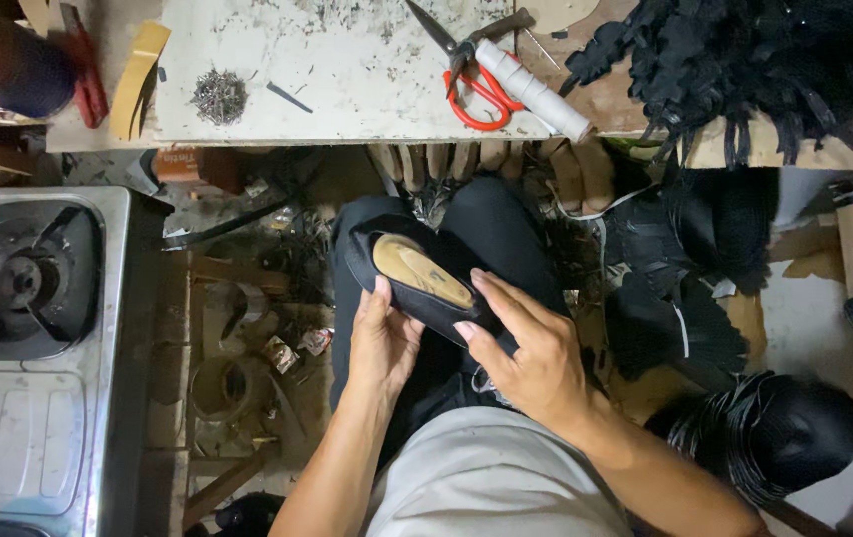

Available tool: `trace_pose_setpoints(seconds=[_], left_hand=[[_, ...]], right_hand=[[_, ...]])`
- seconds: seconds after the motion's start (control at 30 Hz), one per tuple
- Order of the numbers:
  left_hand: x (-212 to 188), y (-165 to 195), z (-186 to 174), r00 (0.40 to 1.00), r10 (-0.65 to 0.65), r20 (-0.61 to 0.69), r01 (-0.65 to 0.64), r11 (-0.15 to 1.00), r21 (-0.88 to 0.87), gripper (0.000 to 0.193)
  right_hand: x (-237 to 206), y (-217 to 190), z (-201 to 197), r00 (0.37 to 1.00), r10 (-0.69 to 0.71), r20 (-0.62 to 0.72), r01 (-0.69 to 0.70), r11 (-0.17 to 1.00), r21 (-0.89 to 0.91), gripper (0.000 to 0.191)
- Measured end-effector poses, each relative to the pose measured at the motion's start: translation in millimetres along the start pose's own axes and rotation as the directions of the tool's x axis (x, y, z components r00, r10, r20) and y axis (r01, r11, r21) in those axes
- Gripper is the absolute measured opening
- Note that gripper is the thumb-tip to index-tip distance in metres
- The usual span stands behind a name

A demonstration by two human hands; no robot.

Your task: The person sits on a low stool with a shoe last holding a black fabric upper on their lap. They use pincers to grip and pull the upper material over the last edge, hammer it to set it, work around the toe area, and finally attach and adjust a black ruffled bow decoration at the toe by hand.

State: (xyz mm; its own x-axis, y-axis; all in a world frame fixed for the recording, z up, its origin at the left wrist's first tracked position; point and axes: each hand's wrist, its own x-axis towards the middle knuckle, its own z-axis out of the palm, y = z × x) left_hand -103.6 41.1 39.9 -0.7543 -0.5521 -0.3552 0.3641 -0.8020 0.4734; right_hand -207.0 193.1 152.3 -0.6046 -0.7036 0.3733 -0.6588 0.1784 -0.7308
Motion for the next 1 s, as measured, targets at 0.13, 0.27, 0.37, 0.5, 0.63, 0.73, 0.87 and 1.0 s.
trace_pose_setpoints(seconds=[0.13,0.27,0.37,0.5,0.63,0.73,0.87,1.0], left_hand=[[-2,1,0,0.999,0.016,0.042,-0.017,1.0,0.01,0.047],[-2,3,-3,0.997,0.036,0.074,-0.039,0.999,0.036,0.046],[-5,4,-9,0.997,0.037,0.068,-0.042,0.996,0.082,0.047],[-5,3,-14,0.996,0.048,0.075,-0.053,0.997,0.058,0.049],[-8,13,-21,0.992,0.056,0.113,-0.06,0.998,0.028,0.052],[-21,28,-29,0.979,0.02,0.201,-0.03,0.999,0.045,0.058],[-43,26,-31,0.931,-0.072,0.357,0.015,0.987,0.159,0.067],[-56,14,-26,0.92,-0.182,0.346,0.074,0.95,0.303,0.071]], right_hand=[[-8,3,3,0.998,-0.038,-0.059,0.04,0.999,0.028,0.045],[-13,1,-2,0.998,-0.034,-0.053,0.039,0.996,0.083,0.044],[-17,2,-4,0.999,-0.034,0.002,0.034,0.996,0.081,0.046],[-26,5,2,0.987,-0.16,0.029,0.16,0.987,-0.009,0.041],[-35,10,7,0.975,-0.212,0.069,0.209,0.977,0.039,0.04],[-38,18,4,0.968,-0.151,0.202,0.048,0.897,0.44,0.055],[-41,41,8,0.784,0.457,0.421,-0.621,0.576,0.532,0.05],[-49,63,17,0.692,0.591,0.415,-0.679,0.338,0.652,0.031]])
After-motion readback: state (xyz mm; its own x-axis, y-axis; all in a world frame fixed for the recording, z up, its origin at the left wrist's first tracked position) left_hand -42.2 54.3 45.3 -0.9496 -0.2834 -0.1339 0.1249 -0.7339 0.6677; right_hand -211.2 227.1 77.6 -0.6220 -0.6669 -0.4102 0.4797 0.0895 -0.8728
